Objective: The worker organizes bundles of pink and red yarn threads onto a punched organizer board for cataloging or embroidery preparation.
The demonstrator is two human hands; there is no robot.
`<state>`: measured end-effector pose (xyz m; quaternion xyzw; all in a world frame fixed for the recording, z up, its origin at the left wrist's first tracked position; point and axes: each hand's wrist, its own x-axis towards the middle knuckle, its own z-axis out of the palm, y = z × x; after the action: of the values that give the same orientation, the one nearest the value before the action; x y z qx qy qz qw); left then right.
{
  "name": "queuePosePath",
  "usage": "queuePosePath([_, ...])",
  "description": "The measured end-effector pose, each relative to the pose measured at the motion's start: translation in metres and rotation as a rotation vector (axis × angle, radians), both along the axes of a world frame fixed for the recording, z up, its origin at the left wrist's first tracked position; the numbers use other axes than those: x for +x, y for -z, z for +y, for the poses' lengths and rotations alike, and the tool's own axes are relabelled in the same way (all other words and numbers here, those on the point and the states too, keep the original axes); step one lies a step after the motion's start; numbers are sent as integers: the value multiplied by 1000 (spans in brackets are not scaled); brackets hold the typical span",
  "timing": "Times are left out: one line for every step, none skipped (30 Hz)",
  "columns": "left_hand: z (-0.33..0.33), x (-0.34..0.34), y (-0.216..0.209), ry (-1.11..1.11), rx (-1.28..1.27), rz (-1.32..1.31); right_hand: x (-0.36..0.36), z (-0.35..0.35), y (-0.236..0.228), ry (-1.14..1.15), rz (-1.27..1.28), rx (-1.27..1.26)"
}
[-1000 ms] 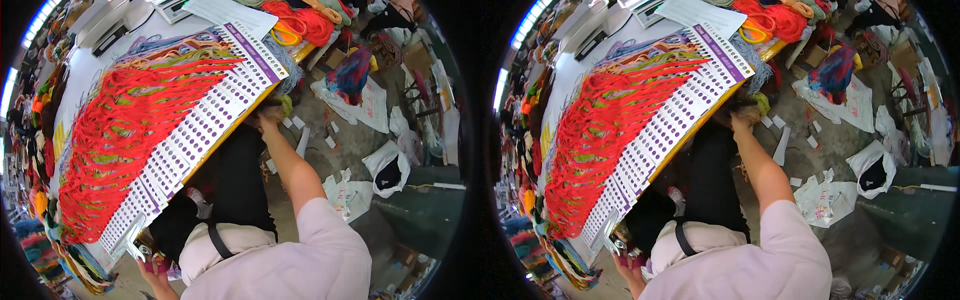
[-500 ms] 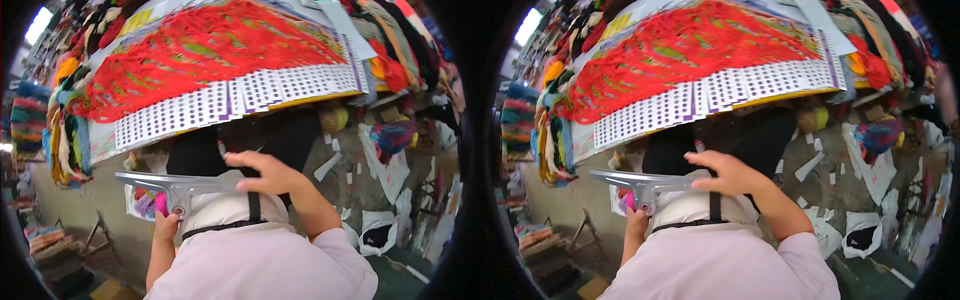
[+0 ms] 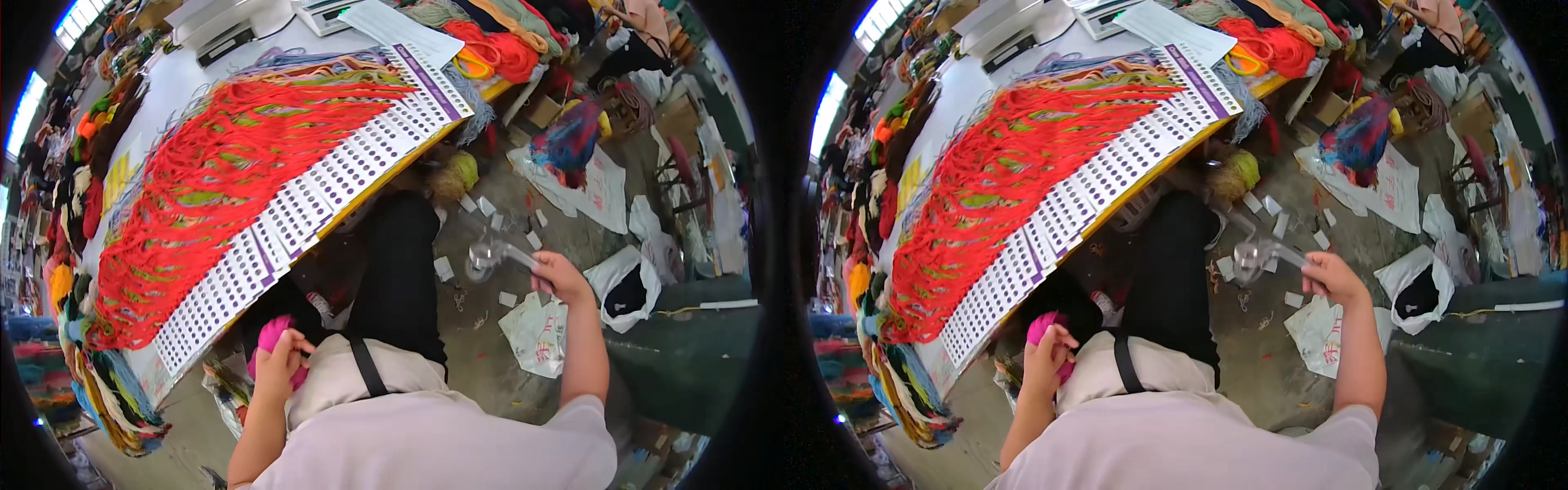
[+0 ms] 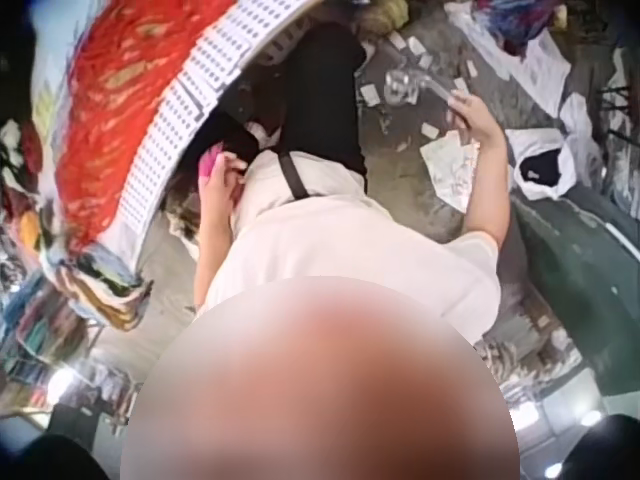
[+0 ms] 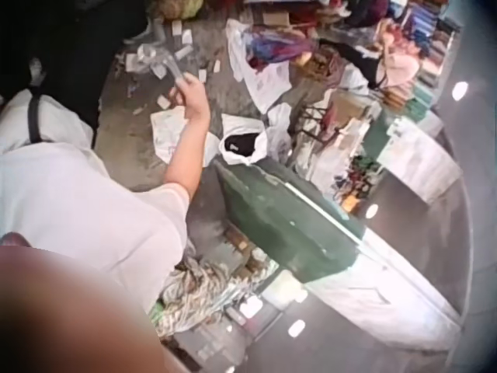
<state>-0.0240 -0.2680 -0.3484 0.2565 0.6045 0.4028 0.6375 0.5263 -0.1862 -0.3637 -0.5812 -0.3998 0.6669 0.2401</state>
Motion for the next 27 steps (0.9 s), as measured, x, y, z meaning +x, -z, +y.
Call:
queuePosePath([2,-1,3,-113,-32,-83,-1,18,10,97,5,-18])
queuePosePath([6,-1,5,-216,-96,-93,-3,42,22,118,8,16])
queuePosePath([9,-7,6,-363,-178,-110,-7,69,35,135,11,53])
queuePosePath([4,-27,20,-442,-124,-246,-15,102,55,181,-10,63])
queuePosePath([3,-44,26,-553,-139,-271,-23,136,76,233,-33,72])
queuePosePath([-2,-59,30,-697,-91,-297,-29,172,92,149,-53,108])
queuePosePath([-8,-77,26,-816,-64,-311,-36,207,108,62,-73,143])
queuePosePath([-27,-100,29,-782,53,-353,-50,239,124,40,-126,165])
queuePosePath([-50,-123,30,-904,61,-312,-62,266,142,17,-181,184])
queuePosePath([-74,-145,33,-1027,71,-272,-67,290,165,-32,-280,135])
queuePosePath([-106,-166,36,-1108,172,-357,-76,318,191,-95,-372,88])
queuePosePath([-136,-176,25,-1181,288,-417,-82,338,215,-115,-373,-7])
queuePosePath([-135,-187,33,-1244,112,-148,-47,351,265,-89,-372,28])
queuePosePath([-134,-197,44,-1283,-63,126,-16,360,301,-68,-374,65])
queuePosePath([-179,-189,23,-1463,-23,131,-60,369,296,-346,-496,157])
queuePosePath([-193,-188,19,-1580,8,80,-64,375,300,-359,-492,157])
queuePosePath([-186,-178,8,-1659,-17,182,-63,380,305,-348,-583,319])
queuePosePath([-175,-168,1,-1730,-43,283,-58,382,308,-329,-675,481])
queuePosePath([-175,-173,0,-1729,-49,287,-53,380,316,-310,-759,639])
queuePosePath([-181,-189,3,-1772,-40,334,-47,378,322,-287,-845,801])
queuePosePath([-184,-207,5,-1809,-31,379,-38,373,325,-259,-933,963])
queuePosePath([-185,-225,10,-1840,-25,422,-28,364,328,-229,-1025,1122])
queuePosePath([-181,-232,14,-1872,-15,459,-19,356,326,-196,-1118,1288])
queuePosePath([-176,-243,16,-1855,-19,442,-8,344,322,-160,-1216,1452])
queuePosePath([-171,-236,-2,-1851,42,418,-36,322,299,-37,-1060,790])
queuePosePath([-178,-229,-13,-1853,100,388,-63,310,265,-55,-1050,806])
queuePosePath([-203,-242,-8,-1810,41,326,-89,297,228,38,-1012,714])
